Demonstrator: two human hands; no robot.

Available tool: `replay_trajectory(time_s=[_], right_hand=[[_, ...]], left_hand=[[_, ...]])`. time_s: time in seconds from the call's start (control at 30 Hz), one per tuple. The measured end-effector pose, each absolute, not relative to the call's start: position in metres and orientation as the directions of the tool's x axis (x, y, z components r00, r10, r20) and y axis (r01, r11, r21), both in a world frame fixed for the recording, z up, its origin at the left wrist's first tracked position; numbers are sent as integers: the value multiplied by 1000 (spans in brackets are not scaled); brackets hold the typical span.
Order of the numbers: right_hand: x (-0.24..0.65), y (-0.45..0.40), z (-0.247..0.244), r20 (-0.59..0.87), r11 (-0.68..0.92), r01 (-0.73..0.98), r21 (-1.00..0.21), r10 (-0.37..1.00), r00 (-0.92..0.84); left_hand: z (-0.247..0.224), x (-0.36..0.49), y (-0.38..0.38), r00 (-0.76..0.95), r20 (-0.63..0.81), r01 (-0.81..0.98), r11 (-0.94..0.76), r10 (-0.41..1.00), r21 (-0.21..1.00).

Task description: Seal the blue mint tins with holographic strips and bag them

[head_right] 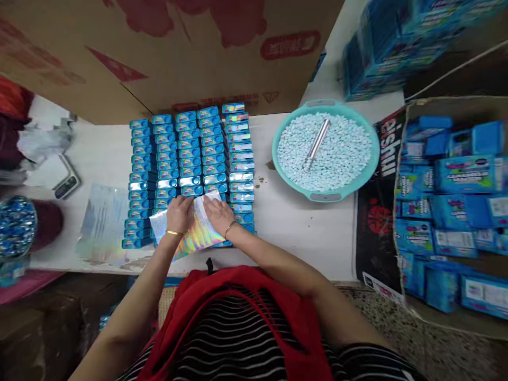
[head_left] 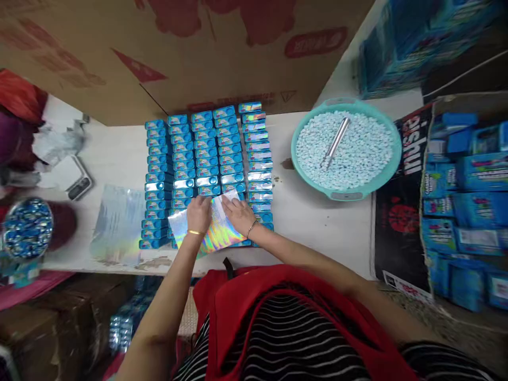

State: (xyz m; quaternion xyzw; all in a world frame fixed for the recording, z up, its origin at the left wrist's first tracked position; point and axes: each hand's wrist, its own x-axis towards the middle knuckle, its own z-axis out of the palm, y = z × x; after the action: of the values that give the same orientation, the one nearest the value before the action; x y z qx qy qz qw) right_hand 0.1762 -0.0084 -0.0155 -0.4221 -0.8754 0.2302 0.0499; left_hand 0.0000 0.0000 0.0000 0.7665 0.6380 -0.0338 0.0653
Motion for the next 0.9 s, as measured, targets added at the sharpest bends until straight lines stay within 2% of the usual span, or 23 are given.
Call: replay_trajectory(time_s=[0.37, 0.47, 0.53, 0.6, 0.67, 0.7, 0.77, 0.9], right_hand=[[172, -12, -13, -137, 484, 747, -455, 791, -596], [174, -8, -11, -132, 447, 721, -529, 796, -591], [179, -7, -7, -99, 371, 670, -644, 827, -553], [189, -12, 0, -48, 227, 559, -798, 900, -434], [203, -24, 12, -66, 44, 363, -931, 956, -286], [211, -33, 19, -108, -44, 256, -966, 964, -242], [227, -54, 33, -214, -195, 103, -975, 948, -235], [252, -88, 47, -356, -352, 52, -935, 917, -181]], left_hand=[[17, 8, -39, 270, -75, 955, -257, 960, 147], [43, 20, -71, 233, -29, 930, -214, 972, 298], [63, 31, -89, 93, 20, 885, -92, 995, 456], [80, 43, -100, -162, 32, 750, 102, 986, 653], [89, 56, -101, -394, -53, 495, 260, 918, 829], [91, 63, -99, -453, -119, 360, 304, 883, 882], [89, 77, -94, -476, -242, 147, 348, 845, 926], [72, 106, -88, -390, -429, -72, 438, 814, 896]])
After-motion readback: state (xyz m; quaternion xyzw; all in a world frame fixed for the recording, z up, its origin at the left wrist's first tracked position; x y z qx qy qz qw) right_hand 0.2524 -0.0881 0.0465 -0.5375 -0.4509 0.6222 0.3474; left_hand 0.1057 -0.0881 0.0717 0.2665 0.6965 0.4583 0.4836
